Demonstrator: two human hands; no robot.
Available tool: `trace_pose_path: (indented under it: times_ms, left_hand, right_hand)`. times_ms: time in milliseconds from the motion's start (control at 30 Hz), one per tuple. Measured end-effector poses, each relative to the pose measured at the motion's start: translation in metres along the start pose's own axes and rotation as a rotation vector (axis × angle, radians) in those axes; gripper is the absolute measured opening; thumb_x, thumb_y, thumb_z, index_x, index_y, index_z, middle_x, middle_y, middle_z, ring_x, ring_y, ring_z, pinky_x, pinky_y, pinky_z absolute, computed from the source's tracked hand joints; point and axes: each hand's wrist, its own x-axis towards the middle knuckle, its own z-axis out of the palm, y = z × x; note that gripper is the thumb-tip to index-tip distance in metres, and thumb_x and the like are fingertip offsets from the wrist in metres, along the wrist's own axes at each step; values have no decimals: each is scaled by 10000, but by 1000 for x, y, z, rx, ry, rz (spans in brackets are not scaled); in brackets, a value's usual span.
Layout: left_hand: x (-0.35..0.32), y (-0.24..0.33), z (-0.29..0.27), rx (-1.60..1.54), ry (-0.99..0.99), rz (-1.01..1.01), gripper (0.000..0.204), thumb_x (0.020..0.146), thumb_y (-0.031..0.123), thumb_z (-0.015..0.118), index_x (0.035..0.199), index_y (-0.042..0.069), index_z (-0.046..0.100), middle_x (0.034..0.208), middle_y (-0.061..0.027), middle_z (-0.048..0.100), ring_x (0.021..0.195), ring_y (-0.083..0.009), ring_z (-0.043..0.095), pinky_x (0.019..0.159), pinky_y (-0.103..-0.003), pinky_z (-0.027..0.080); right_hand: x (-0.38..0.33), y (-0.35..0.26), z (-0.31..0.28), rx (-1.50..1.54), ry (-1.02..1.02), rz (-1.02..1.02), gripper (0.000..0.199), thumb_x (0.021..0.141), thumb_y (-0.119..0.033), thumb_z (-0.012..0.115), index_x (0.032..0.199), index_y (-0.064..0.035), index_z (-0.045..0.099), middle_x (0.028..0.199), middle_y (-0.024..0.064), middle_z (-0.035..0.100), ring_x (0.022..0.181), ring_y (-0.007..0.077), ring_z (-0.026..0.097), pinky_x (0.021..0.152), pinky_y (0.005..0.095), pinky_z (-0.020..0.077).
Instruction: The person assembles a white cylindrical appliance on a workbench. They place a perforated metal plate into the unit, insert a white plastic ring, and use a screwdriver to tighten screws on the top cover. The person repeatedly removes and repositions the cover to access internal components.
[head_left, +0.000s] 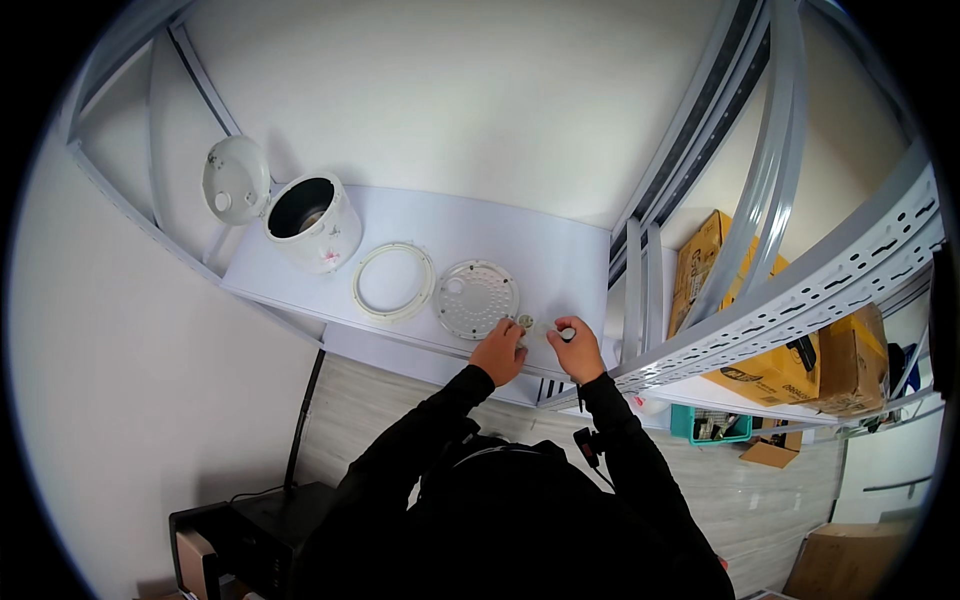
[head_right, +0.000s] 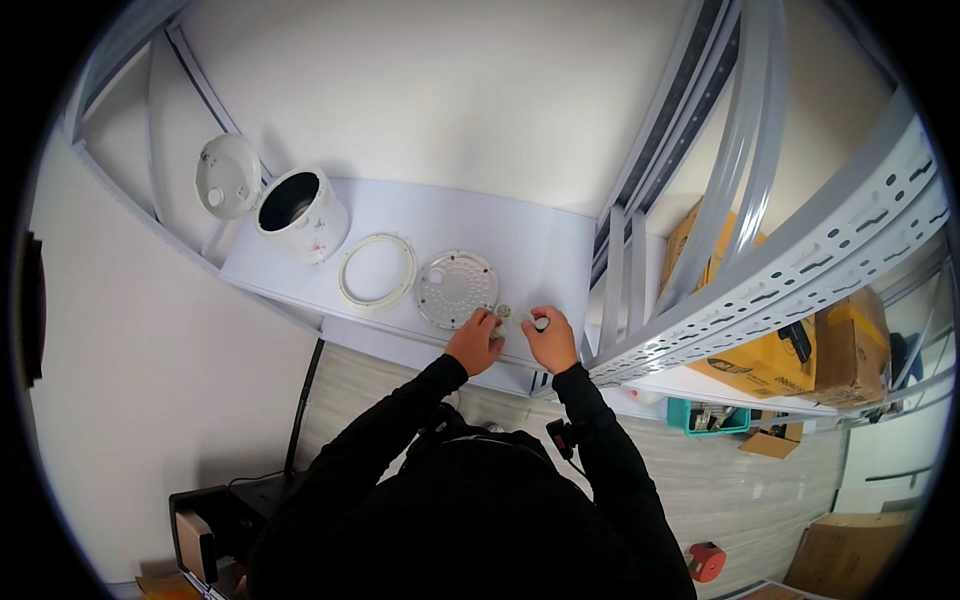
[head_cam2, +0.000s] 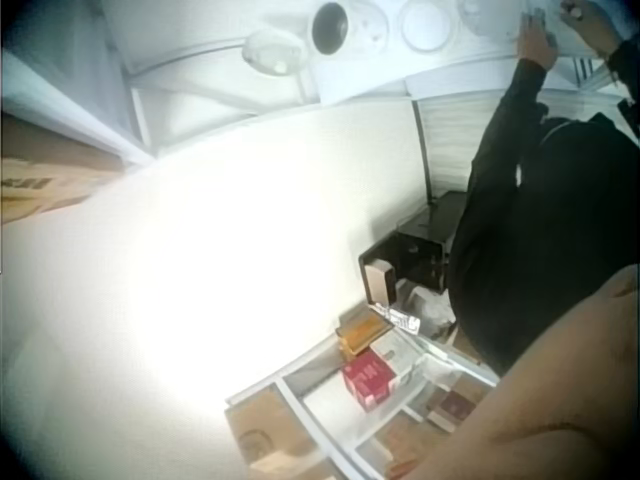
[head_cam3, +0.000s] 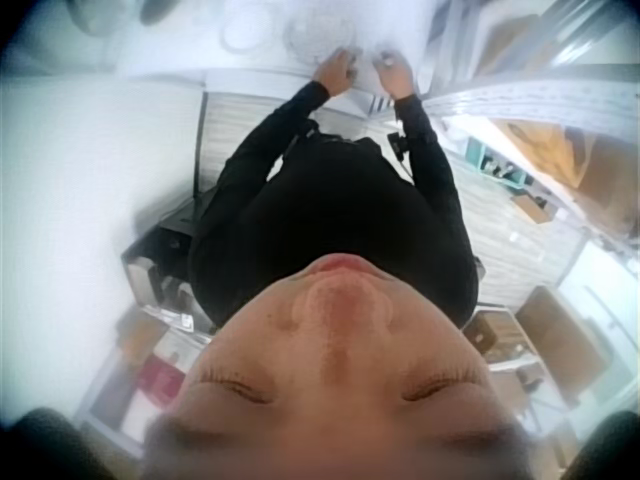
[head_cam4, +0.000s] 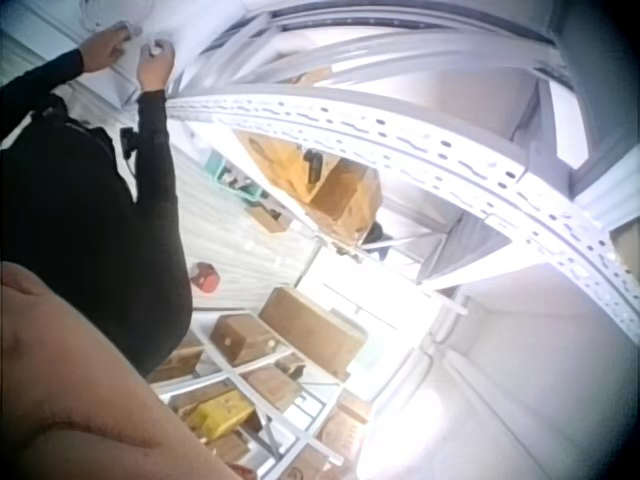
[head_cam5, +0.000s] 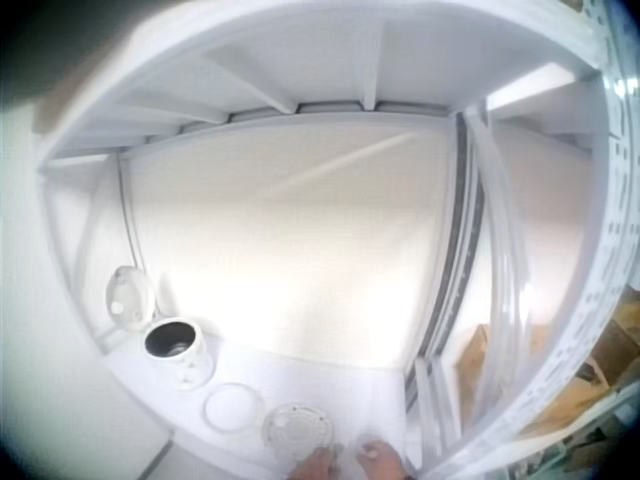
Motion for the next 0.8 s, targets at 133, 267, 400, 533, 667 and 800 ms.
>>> trace_pose_path:
  times_ms: [133,267,400,533,667,800]
  left_hand:
    - [-2,6,-3,112,-9,-65,370,843,166,717,1176,73,586,1162,-132,551,985,-362,647,815,-470,536]
    - [-4,5,-4,162,-4,-83,390,828,148,706,1197,98,588,1167,-115,557,1013,-357,646,817,-476,540]
    - [-6,6,-4,173,32,-79,398,825,129,694,1206,98,584,1171,-115,556,1022,-359,646,815,-478,542]
    - [-5,2,0,148,44,-115,393,827,113,683,1207,96,583,1203,-116,542,1030,-364,644,825,-481,541]
    - [-5,1,1,146,45,-127,390,835,113,682,1212,96,583,1231,-119,530,1043,-362,641,840,-481,542]
    - [-9,2,-1,129,55,-125,376,845,127,678,1208,98,584,1234,-122,530,1055,-364,640,847,-482,546]
  right_hand:
    - [-1,-3,1,36,2,-7,289,853,-189,760,1071,-17,682,1008,144,710,942,298,685,837,367,538]
    - [-3,-7,2,58,-28,20,268,867,-177,747,1070,-17,677,974,123,709,893,268,684,806,349,537]
    - [-5,-10,3,79,-39,22,264,876,-173,739,1077,-15,673,952,109,709,864,235,677,786,336,537]
    - [-8,-12,4,117,-48,4,266,899,-177,739,1099,-13,673,951,79,709,863,167,648,762,298,522]
    - [-10,-16,4,135,-61,4,253,905,-166,735,1095,-10,673,947,77,706,879,163,650,763,294,524]
    - [-12,-23,1,151,-68,10,238,911,-156,732,1087,-7,673,947,72,702,886,157,649,764,291,523]
